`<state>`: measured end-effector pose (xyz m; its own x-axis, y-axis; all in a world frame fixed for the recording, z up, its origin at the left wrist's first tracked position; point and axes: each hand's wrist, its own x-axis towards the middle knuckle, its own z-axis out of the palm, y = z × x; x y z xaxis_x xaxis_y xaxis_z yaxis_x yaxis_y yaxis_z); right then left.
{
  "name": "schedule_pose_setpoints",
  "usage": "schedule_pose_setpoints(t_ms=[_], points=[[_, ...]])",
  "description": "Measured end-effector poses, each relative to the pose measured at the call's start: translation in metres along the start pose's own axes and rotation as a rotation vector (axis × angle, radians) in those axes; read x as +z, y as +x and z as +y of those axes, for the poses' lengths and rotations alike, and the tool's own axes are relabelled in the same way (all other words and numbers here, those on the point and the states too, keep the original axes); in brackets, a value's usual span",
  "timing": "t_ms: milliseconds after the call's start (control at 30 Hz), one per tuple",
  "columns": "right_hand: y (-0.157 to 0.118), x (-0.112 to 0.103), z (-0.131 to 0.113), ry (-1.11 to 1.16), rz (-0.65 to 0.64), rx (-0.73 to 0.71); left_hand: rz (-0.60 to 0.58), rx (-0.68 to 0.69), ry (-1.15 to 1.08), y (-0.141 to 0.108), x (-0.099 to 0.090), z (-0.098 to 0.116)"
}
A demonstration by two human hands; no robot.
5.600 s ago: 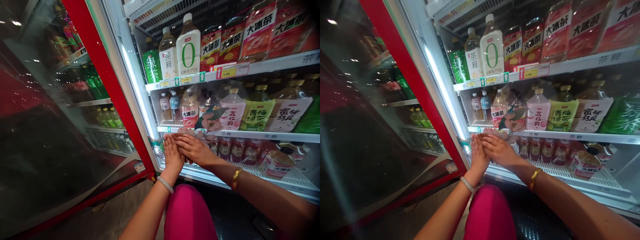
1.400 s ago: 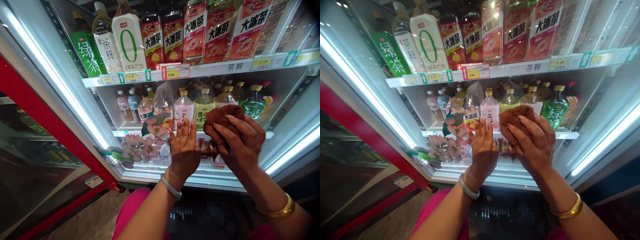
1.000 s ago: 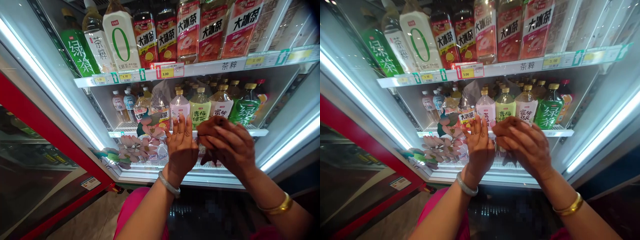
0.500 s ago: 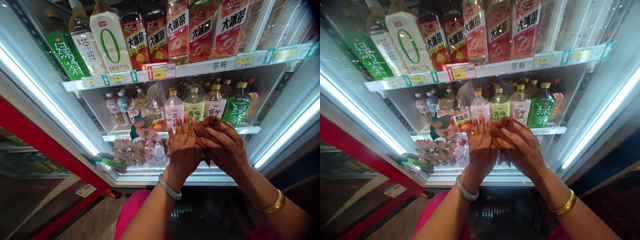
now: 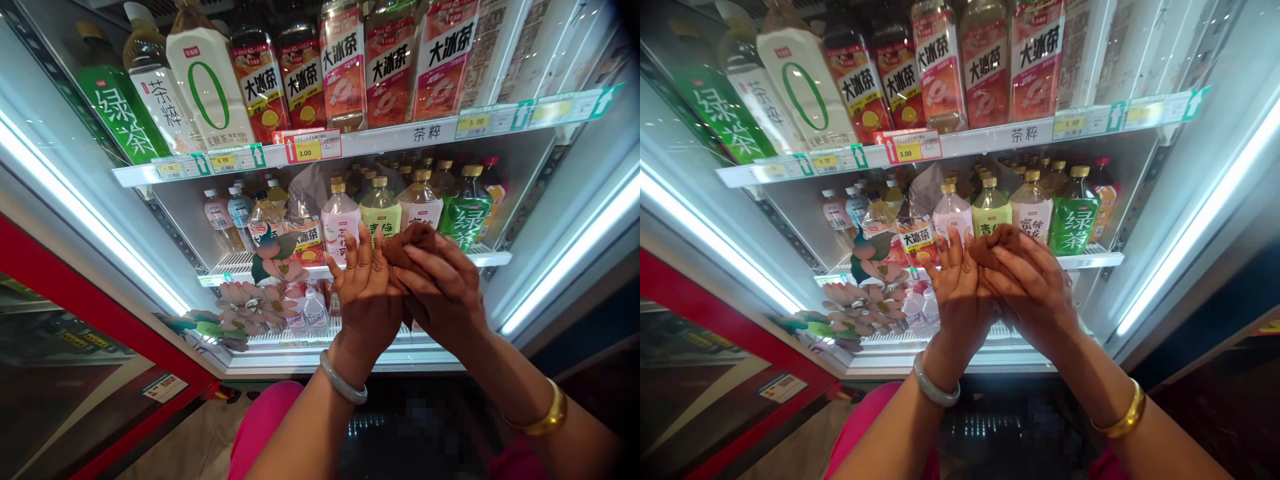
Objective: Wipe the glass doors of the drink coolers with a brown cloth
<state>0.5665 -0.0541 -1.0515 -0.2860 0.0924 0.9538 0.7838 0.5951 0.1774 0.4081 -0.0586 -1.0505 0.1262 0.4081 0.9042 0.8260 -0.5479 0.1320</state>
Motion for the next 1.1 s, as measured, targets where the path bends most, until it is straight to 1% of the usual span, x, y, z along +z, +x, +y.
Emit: schedule_pose_setpoints(t_ms=[33, 100, 167, 200, 233, 300, 333, 367, 400, 467, 533, 567, 633, 667, 700, 733, 800, 833, 900, 933, 1000, 1033, 1100], points=[[-0.005, -0.002, 0.007, 0.015, -0.021, -0.056, -0.006, 0.005, 0.002, 0.000, 0.000, -0.001], [-0.012, -0.009, 0.026, -0.008, -0.035, -0.118, -0.016, 0.006, 0.008, 0.000, -0.001, -0.001], [-0.013, -0.017, 0.045, -0.069, 0.038, -0.138, -0.025, -0.006, 0.009, 0.000, 0.000, 0.000], [-0.010, -0.021, 0.051, -0.104, 0.090, -0.113, -0.024, -0.015, 0.006, 0.000, 0.000, 0.001], [-0.007, -0.023, 0.054, -0.128, 0.144, -0.055, -0.022, -0.019, 0.003, 0.001, 0.001, 0.002], [0.003, -0.023, 0.048, -0.137, 0.191, 0.106, -0.012, -0.015, 0.000, 0.001, 0.002, 0.003], [0.007, -0.021, 0.040, -0.133, 0.186, 0.175, -0.007, -0.009, 0.000, 0.001, 0.002, 0.003], [0.010, -0.017, 0.031, -0.126, 0.162, 0.219, 0.000, -0.003, 0.002, 0.001, 0.002, 0.002], [0.011, -0.013, 0.021, -0.107, 0.137, 0.221, -0.003, 0.003, 0.004, 0.001, 0.001, 0.002], [0.008, -0.006, 0.008, -0.069, 0.071, 0.125, -0.014, 0.020, 0.002, 0.002, -0.001, 0.001], [-0.002, -0.003, 0.006, -0.030, 0.008, 0.013, -0.030, 0.038, 0.003, 0.002, -0.003, -0.001], [-0.008, -0.004, 0.011, -0.016, -0.011, -0.046, -0.035, 0.043, 0.005, 0.001, -0.004, -0.001], [-0.017, -0.010, 0.028, -0.023, -0.038, -0.128, -0.039, 0.040, 0.014, 0.001, -0.004, -0.001], [-0.020, -0.014, 0.038, -0.038, -0.038, -0.145, -0.042, 0.033, 0.019, 0.001, -0.004, 0.000], [-0.020, -0.019, 0.047, -0.065, -0.010, -0.147, -0.036, 0.027, 0.024, 0.000, -0.002, 0.000], [-0.017, -0.024, 0.054, -0.095, 0.039, -0.118, -0.024, 0.024, 0.029, 0.000, -0.001, 0.001], [-0.008, -0.028, 0.056, -0.129, 0.138, 0.038, 0.001, 0.021, 0.043, -0.001, 0.003, 0.001], [-0.003, -0.028, 0.052, -0.129, 0.169, 0.113, 0.015, 0.024, 0.049, -0.001, 0.005, 0.002], [0.004, -0.022, 0.036, -0.116, 0.168, 0.206, 0.040, 0.035, 0.059, -0.001, 0.008, 0.002], [0.005, -0.017, 0.027, -0.104, 0.139, 0.204, 0.046, 0.038, 0.065, -0.001, 0.008, 0.002], [-0.001, -0.008, 0.014, -0.077, 0.071, 0.097, 0.047, 0.042, 0.081, 0.000, 0.008, 0.001], [-0.006, -0.005, 0.011, -0.057, 0.031, 0.033, 0.046, 0.043, 0.091, 0.000, 0.007, 0.001], [-0.019, -0.004, 0.014, -0.024, -0.039, -0.086, 0.040, 0.046, 0.111, 0.000, 0.006, 0.001]])
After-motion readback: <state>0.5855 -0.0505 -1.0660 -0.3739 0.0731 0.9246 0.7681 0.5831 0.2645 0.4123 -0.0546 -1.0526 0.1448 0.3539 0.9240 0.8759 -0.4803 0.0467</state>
